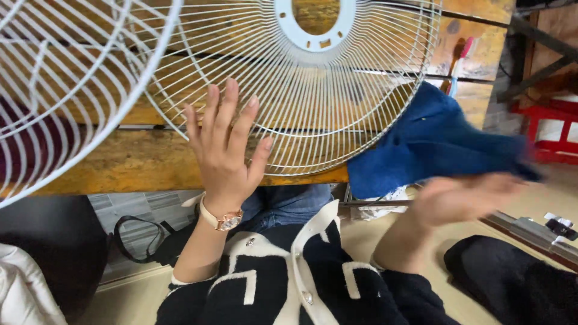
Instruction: Clean the metal fan grill using a cloth and a toothbrush.
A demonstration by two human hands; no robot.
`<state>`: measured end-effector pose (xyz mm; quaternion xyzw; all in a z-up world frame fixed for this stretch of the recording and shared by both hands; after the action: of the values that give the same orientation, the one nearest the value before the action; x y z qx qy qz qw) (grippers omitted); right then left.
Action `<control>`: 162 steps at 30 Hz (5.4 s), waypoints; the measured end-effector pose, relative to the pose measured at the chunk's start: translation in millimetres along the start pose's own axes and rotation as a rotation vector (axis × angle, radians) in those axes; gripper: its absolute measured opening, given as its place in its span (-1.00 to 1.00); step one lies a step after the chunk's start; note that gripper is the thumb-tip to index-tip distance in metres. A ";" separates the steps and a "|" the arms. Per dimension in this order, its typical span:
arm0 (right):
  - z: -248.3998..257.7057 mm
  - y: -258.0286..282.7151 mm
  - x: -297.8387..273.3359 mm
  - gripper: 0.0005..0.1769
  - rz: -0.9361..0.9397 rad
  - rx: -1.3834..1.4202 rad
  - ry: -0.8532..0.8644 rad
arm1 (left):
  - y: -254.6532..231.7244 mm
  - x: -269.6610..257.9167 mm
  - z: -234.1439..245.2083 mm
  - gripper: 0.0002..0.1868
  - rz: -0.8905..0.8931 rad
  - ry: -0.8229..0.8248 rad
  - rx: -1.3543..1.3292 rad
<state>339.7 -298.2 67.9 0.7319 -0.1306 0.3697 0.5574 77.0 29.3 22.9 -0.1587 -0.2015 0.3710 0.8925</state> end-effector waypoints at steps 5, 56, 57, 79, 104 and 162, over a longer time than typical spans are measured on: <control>-161.1 1.7 -61.0 -0.76 -0.149 -0.196 0.366 | -12.7 1.5 -12.2 -0.54 0.000 -0.031 0.079; -282.0 44.0 -136.6 -0.84 0.241 -0.487 0.934 | -7.5 8.0 -1.4 -0.16 -0.045 0.001 0.013; -282.3 45.5 -134.8 -0.90 0.234 -0.473 0.951 | -7.0 7.2 -0.6 -0.15 -0.049 0.005 -0.005; -62.8 -13.8 -19.2 -0.86 -0.510 -0.228 0.255 | -5.6 1.6 -8.4 -0.50 -0.050 -0.040 0.104; -165.0 10.1 -137.1 -0.73 0.030 -0.465 0.789 | -64.6 -8.4 -30.8 -0.03 -0.226 0.189 0.245; -70.0 -45.0 -31.0 -0.79 -0.572 -0.402 0.255 | 76.2 66.1 28.3 0.54 -0.234 0.211 0.244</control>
<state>317.6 -225.6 21.7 0.5626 0.0797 0.2542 0.7826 60.4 132.5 30.5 -0.0629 -0.0777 0.2677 0.9583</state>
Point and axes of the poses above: each hand's wrist, its own x-axis towards the middle knuckle, its own z-axis out of the back of the hand, y = z × x, the point moved 10 cm from there along x, towards the middle knuckle, and after that the axes turned 11 degrees about x, right-handed, at the moved point
